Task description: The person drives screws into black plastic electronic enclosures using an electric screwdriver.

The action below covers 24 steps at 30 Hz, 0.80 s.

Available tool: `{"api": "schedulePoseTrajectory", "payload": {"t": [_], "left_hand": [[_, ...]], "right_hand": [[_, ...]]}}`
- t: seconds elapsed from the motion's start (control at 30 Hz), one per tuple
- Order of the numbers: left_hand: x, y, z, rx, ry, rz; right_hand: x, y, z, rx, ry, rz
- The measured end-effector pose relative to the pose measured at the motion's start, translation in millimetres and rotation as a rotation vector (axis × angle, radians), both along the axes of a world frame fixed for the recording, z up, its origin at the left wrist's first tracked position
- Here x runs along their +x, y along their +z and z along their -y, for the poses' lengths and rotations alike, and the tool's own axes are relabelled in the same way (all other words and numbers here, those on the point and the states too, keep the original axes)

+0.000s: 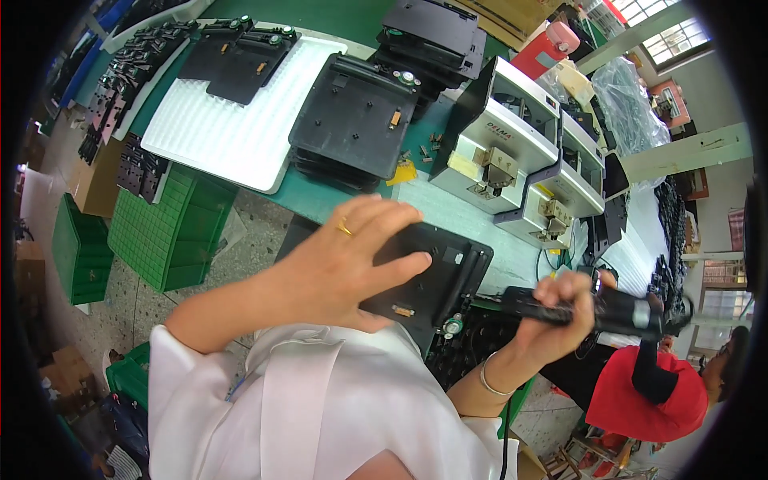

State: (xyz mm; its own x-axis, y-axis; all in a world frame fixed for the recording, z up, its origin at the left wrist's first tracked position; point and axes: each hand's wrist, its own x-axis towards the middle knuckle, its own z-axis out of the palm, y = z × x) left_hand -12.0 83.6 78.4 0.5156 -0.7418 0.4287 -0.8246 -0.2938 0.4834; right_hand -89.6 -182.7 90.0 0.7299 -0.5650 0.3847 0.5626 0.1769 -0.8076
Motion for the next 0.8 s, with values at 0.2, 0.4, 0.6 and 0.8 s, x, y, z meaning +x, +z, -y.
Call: {"api": "schedulePoseTrajectory", "payload": {"t": [0.2,0.4,0.6,0.8], "left_hand": [[49,72,-37,0.112,0.121,0.153],[68,73,-51,-0.272,-0.104,-0.608],[81,77,-42,-0.429,-0.089,-0.941],[122,80,-32,-0.613,0.289,-0.726]], "right_hand": [[38,-22,-36,-0.113,0.233,-0.148],[78,5,-72,0.007,0.55,-0.037],[109,16,-88,0.041,0.526,-0.035],[104,16,-92,-0.014,0.481,-0.082]]}}
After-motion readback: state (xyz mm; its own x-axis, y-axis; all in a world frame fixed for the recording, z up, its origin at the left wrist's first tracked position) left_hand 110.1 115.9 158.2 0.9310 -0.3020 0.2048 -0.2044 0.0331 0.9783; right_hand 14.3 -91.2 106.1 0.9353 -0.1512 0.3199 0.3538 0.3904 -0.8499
